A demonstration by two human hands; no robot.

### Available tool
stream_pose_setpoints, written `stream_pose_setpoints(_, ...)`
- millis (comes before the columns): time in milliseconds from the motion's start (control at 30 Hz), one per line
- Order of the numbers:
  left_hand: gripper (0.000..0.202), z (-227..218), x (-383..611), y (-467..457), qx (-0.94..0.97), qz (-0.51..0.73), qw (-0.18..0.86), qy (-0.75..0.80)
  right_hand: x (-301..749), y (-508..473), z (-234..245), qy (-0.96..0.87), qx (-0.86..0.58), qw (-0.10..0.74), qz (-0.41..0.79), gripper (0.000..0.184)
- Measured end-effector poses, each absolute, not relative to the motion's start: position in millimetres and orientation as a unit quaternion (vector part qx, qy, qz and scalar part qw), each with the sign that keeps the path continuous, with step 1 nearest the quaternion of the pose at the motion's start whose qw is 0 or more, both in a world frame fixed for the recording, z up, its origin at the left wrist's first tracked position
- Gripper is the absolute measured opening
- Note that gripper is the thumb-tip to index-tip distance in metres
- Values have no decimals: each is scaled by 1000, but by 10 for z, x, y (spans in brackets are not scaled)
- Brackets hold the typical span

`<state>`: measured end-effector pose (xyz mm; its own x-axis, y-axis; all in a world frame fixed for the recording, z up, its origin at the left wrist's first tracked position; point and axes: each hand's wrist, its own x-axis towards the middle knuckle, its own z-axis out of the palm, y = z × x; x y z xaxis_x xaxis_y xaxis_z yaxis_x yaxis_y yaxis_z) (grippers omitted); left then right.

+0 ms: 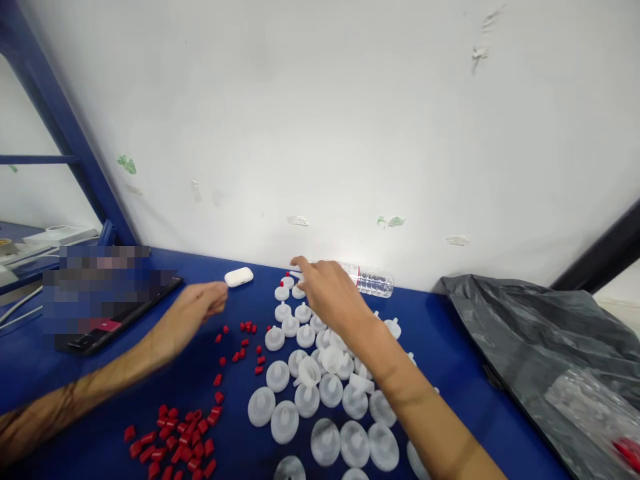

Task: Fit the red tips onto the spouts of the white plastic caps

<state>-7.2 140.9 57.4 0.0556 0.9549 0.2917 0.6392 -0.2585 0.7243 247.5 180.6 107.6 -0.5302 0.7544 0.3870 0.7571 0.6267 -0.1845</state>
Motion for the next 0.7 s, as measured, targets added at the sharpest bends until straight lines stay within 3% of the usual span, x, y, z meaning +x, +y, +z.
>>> stream_pose_setpoints(300, 19, 562, 6, 1355, 772, 288, 78, 562, 2752, 1993, 1042, -841, -483, 241, 25, 3)
stream_pose_setpoints(700, 15, 503, 14, 1350, 790, 247, 80, 555, 2697, 2062, 862, -868, -459, 175, 72, 12)
